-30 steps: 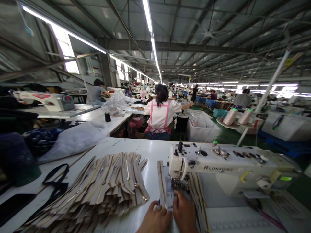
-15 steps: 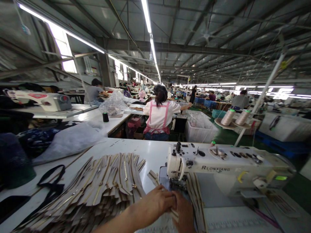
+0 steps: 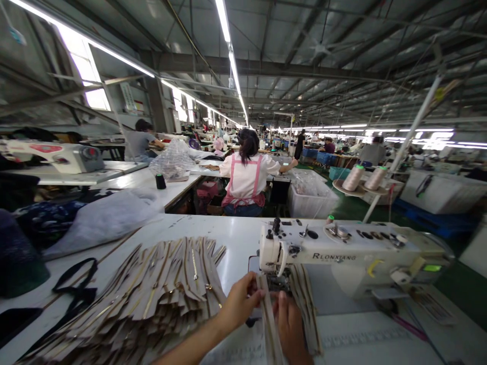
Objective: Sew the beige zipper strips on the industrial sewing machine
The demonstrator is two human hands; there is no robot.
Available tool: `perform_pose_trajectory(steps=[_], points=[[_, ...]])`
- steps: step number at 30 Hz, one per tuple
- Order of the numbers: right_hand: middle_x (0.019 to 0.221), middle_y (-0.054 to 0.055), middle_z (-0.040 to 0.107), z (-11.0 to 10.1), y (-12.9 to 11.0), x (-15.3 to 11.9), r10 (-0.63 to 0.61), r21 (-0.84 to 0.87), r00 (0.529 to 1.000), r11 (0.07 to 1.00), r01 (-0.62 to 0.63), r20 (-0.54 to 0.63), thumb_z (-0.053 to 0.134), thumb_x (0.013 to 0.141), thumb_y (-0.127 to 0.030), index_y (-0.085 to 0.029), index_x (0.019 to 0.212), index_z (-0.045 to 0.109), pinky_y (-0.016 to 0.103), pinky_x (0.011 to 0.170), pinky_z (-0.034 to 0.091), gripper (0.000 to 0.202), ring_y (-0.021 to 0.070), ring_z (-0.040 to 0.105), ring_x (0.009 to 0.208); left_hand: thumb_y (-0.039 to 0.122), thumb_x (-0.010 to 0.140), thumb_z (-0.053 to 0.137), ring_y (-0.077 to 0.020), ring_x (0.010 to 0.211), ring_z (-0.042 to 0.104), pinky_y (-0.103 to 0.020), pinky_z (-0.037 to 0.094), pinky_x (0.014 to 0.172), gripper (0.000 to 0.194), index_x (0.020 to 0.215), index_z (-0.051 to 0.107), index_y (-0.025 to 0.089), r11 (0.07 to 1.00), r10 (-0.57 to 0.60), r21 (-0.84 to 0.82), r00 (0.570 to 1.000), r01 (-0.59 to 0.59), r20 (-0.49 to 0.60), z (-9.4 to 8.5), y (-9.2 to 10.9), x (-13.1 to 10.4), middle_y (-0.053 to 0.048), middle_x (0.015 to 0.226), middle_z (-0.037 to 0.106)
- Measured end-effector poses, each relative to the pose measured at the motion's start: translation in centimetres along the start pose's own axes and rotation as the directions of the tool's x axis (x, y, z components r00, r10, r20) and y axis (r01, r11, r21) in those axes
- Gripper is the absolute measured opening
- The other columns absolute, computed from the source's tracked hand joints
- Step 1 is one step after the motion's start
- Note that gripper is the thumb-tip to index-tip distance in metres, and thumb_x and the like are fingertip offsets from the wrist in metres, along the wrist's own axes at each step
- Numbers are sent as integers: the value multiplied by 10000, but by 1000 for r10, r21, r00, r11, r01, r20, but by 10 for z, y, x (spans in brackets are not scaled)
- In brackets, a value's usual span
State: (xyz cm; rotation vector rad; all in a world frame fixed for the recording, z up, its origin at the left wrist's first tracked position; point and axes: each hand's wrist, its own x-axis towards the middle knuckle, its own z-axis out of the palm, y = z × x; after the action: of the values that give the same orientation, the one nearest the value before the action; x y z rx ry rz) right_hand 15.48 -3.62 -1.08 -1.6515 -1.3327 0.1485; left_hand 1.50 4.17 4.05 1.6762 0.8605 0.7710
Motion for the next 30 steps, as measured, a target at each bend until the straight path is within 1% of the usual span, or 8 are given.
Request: perform_pose_trajectory(steps=[3,5,9,13,16,21,26,30], points=[[738,52,715,6,3,-4,-5,82,989,997,-7,149,386,966,-420,-204,868,704,233,626,505,397,173,678,668,254,804,543,-130,570,534,-226,439,536,370,1152,424,214,998,-56,-18,994,55,-90,12,-36,0,73,674,471],[784,54,724,11,8,-5,-15,31,985,999,10,172,450,933,-384,-210,864,702,247,645,504,314,184,683,702,194,818,486,-133,578,540,-227,434,548,371,1183,417,218,999,-27,39,997,30,-74,15,-43,1,71,676,472],[766,50,712,18,17,-6,-4,-61,985,998,15,173,466,902,-277,-211,808,700,257,651,505,260,185,675,701,125,809,473,-156,701,574,-252,448,662,152,923,558,178,958,69,275,997,-76,36,15,-40,6,7,741,583],[786,54,720,18,19,-6,11,-142,989,990,10,150,474,876,-200,-201,843,712,272,677,514,240,191,681,716,116,814,509,-184,833,608,-278,472,761,175,930,622,183,882,117,445,986,-159,119,13,-37,13,-32,883,636],[874,68,743,18,16,-5,18,-181,992,983,4,124,453,874,-154,-198,957,724,276,752,523,287,194,700,786,193,871,525,-200,908,604,-308,487,812,147,933,657,205,784,191,579,975,-224,118,11,-36,12,-61,1007,595],[927,76,748,16,12,-4,16,-212,990,977,14,138,443,880,-141,-192,990,732,278,786,527,314,196,707,838,223,954,440,-194,971,575,-296,494,845,226,956,666,209,704,324,581,913,-407,247,10,-38,7,-65,1017,602],[954,96,742,13,13,-3,50,-230,988,973,-14,148,435,902,-181,-155,1023,719,299,815,513,310,205,698,856,252,985,425,-189,903,581,-299,493,818,250,948,667,200,640,315,645,908,-417,276,12,-43,5,-55,921,630],[920,91,739,13,14,-3,77,-255,982,966,-31,172,439,903,-197,-156,985,719,299,780,507,295,207,693,826,264,1001,410,-205,936,570,-324,490,840,263,1132,632,212,601,308,676,904,-427,297,13,-42,4,-60,958,637]])
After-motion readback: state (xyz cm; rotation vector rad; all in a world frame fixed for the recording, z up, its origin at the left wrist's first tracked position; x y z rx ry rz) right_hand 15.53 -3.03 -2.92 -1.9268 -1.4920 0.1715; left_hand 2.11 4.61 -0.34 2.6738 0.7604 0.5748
